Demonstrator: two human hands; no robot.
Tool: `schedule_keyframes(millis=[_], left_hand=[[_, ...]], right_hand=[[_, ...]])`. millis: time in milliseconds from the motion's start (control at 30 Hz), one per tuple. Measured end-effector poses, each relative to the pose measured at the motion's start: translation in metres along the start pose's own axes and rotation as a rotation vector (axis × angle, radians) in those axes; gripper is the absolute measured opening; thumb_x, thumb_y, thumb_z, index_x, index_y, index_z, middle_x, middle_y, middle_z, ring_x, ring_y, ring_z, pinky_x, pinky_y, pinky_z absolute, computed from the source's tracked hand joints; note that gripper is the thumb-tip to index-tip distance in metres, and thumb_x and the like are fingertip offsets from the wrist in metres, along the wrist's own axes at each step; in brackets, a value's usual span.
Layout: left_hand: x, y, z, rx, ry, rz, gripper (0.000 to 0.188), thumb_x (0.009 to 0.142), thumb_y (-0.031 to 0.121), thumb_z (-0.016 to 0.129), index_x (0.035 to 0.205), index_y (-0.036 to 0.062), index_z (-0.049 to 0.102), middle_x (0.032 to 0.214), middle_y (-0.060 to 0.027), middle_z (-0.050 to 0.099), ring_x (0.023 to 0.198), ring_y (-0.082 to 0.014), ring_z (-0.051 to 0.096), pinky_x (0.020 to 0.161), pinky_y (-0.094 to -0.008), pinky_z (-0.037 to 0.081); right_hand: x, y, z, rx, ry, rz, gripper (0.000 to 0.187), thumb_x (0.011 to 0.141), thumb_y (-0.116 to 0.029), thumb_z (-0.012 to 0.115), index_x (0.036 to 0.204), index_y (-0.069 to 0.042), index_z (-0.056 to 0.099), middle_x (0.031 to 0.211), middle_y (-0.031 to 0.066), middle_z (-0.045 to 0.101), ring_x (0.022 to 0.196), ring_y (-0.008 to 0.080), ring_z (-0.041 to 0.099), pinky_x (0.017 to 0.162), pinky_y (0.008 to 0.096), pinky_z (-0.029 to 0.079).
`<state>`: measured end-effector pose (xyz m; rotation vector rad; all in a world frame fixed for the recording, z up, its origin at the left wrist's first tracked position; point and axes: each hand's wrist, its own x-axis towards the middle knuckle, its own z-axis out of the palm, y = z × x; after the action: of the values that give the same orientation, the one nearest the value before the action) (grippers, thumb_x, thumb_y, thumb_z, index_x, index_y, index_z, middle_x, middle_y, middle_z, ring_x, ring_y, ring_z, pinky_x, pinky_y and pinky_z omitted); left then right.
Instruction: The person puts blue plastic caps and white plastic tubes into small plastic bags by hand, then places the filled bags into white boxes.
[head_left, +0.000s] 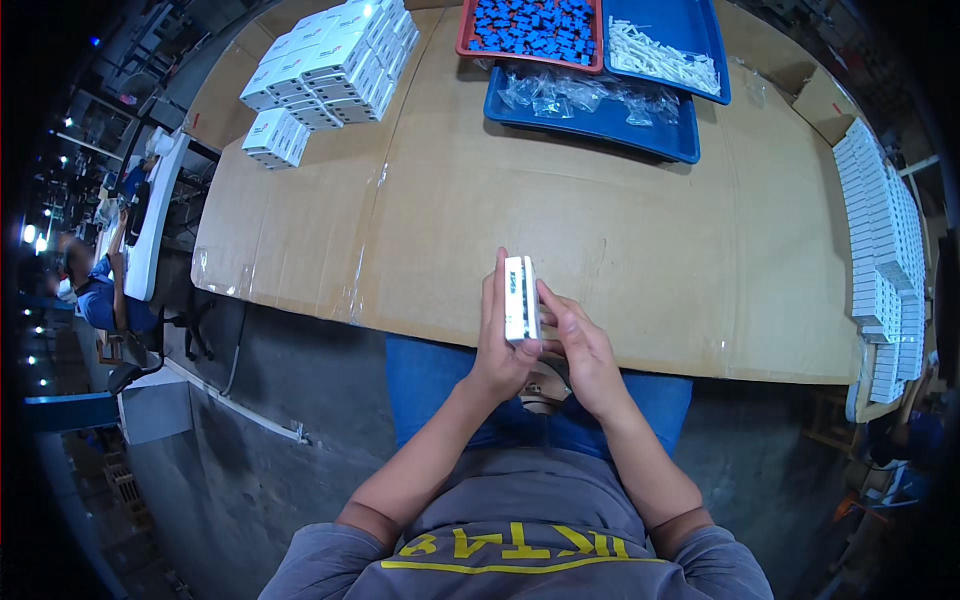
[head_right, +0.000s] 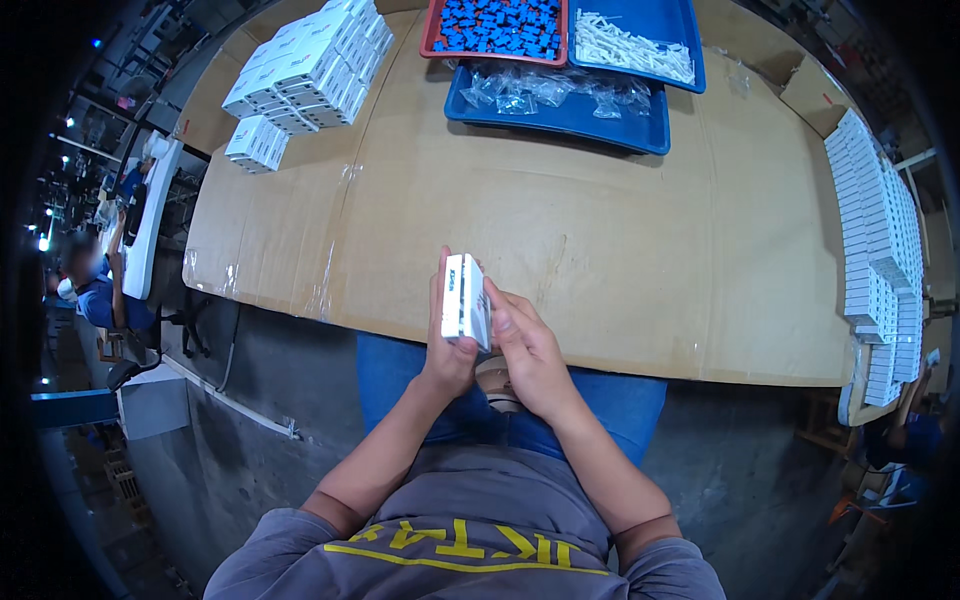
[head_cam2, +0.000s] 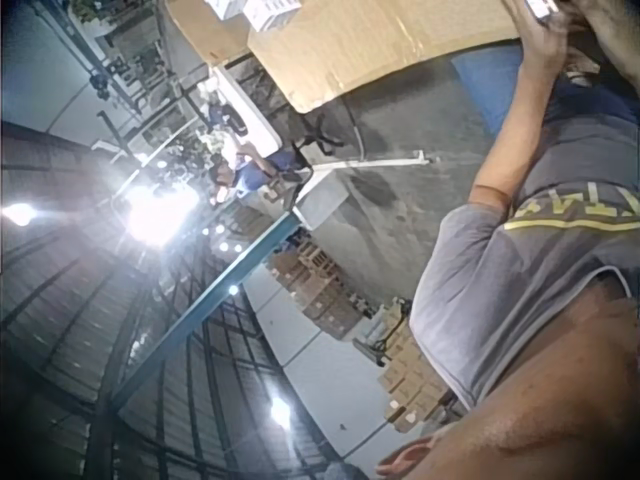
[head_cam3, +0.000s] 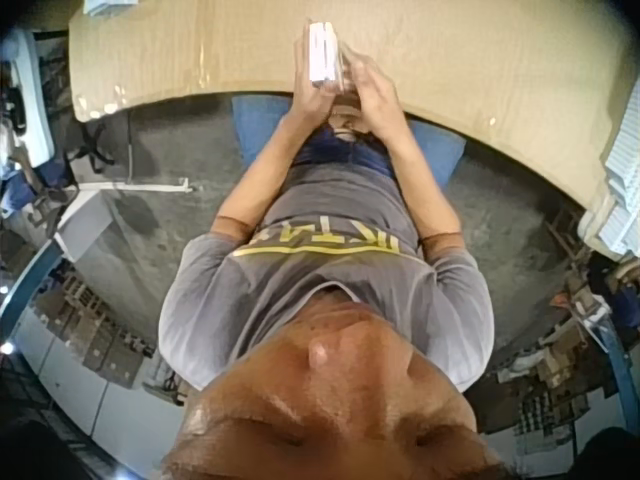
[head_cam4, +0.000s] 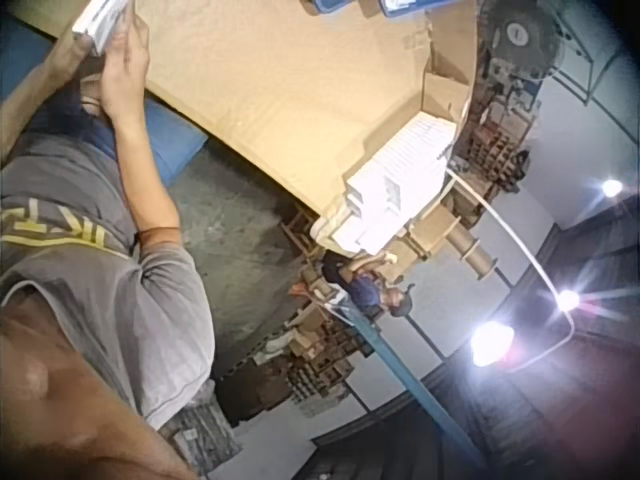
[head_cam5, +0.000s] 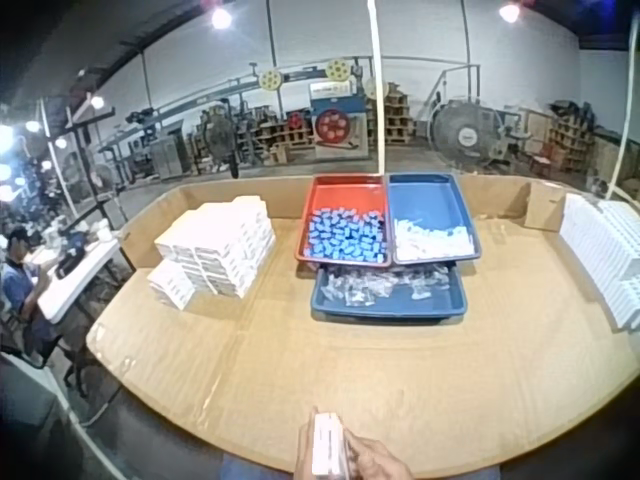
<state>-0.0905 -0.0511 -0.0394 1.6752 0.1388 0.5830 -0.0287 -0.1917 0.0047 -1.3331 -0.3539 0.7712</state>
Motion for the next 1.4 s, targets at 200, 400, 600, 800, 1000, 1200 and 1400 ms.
schedule_keyframes(millis=[200, 400, 600, 800, 1000, 1200, 1400], left_hand=[[0.011, 0.041, 0.001, -0.73, -0.056, -0.674, 0.078, 0.11, 0.064, 0.016, 0.162, 0.0068, 0.031, 0.147, -0.0178, 0.054, 0.139, -0.0267, 0.055, 0.114, -0.0431, 0.048], [0.009, 0.053, 0.01, -0.829, -0.135, -0.843, 0.071, 0.111, 0.063, 0.02, 0.149, 0.0081, 0.045, 0.135, -0.0138, 0.063, 0.12, -0.0239, 0.068, 0.097, -0.0385, 0.059], [0.006, 0.051, 0.015, -0.833, -0.133, -0.885, 0.07, 0.111, 0.063, 0.023, 0.149, 0.0095, 0.046, 0.129, -0.0119, 0.066, 0.115, -0.022, 0.069, 0.094, -0.0369, 0.059], [-0.002, 0.034, 0.014, -0.729, -0.213, -0.763, 0.074, 0.111, 0.063, 0.026, 0.159, 0.0081, 0.033, 0.146, -0.0117, 0.054, 0.135, -0.0216, 0.055, 0.111, -0.0361, 0.047], [0.0, 0.031, 0.032, -0.428, -0.064, -0.354, 0.076, 0.112, 0.027, 0.05, 0.169, 0.0092, 0.002, 0.156, -0.0147, 0.038, 0.142, -0.0241, 0.044, 0.117, -0.0371, 0.039], [0.007, 0.019, 0.016, -0.675, 0.018, -0.6, 0.061, 0.115, 0.027, 0.042, 0.168, 0.0115, 0.015, 0.147, -0.0114, 0.046, 0.129, -0.0162, 0.052, 0.105, -0.0321, 0.048], [0.005, 0.017, 0.02, -0.574, 0.02, -0.646, 0.059, 0.116, 0.031, 0.039, 0.165, 0.0065, 0.019, 0.145, -0.0098, 0.047, 0.127, -0.0158, 0.051, 0.107, -0.0312, 0.044]], right_hand=[[0.006, -0.013, -0.013, -0.787, -0.007, -0.628, 0.087, 0.078, -0.043, 0.088, 0.15, -0.006, 0.056, 0.16, 0.0213, 0.042, 0.15, 0.0426, 0.041, 0.121, 0.0577, 0.034], [0.012, -0.016, -0.028, -0.922, -0.058, -0.77, 0.086, 0.078, -0.052, 0.085, 0.143, -0.003, 0.061, 0.148, 0.0213, 0.057, 0.141, 0.0429, 0.053, 0.119, 0.0651, 0.033], [0.018, 0.001, -0.032, -0.782, -0.011, -0.94, 0.082, 0.081, -0.054, 0.081, 0.132, 0.007, 0.066, 0.14, 0.029, 0.061, 0.131, 0.0454, 0.062, 0.11, 0.0566, 0.047], [0.016, 0.019, -0.022, -0.308, 0.132, -0.621, 0.082, 0.1, -0.06, 0.061, 0.141, 0.01, 0.059, 0.146, 0.0287, 0.058, 0.136, 0.0403, 0.057, 0.115, 0.0451, 0.044], [0.015, 0.007, -0.016, -0.094, 0.12, -0.347, 0.066, 0.11, -0.047, 0.047, 0.148, 0.007, 0.053, 0.156, 0.0245, 0.05, 0.147, 0.0361, 0.046, 0.123, 0.0422, 0.033], [0.013, 0.005, -0.034, -0.449, -0.086, -0.457, 0.054, 0.093, -0.009, 0.065, 0.146, 0.001, 0.058, 0.156, 0.0246, 0.05, 0.141, 0.0382, 0.054, 0.113, 0.0427, 0.047], [0.018, 0.017, -0.036, -0.697, -0.014, -0.697, 0.054, 0.094, -0.01, 0.066, 0.145, 0.006, 0.056, 0.14, 0.0272, 0.064, 0.118, 0.038, 0.07, 0.099, 0.0406, 0.057]])
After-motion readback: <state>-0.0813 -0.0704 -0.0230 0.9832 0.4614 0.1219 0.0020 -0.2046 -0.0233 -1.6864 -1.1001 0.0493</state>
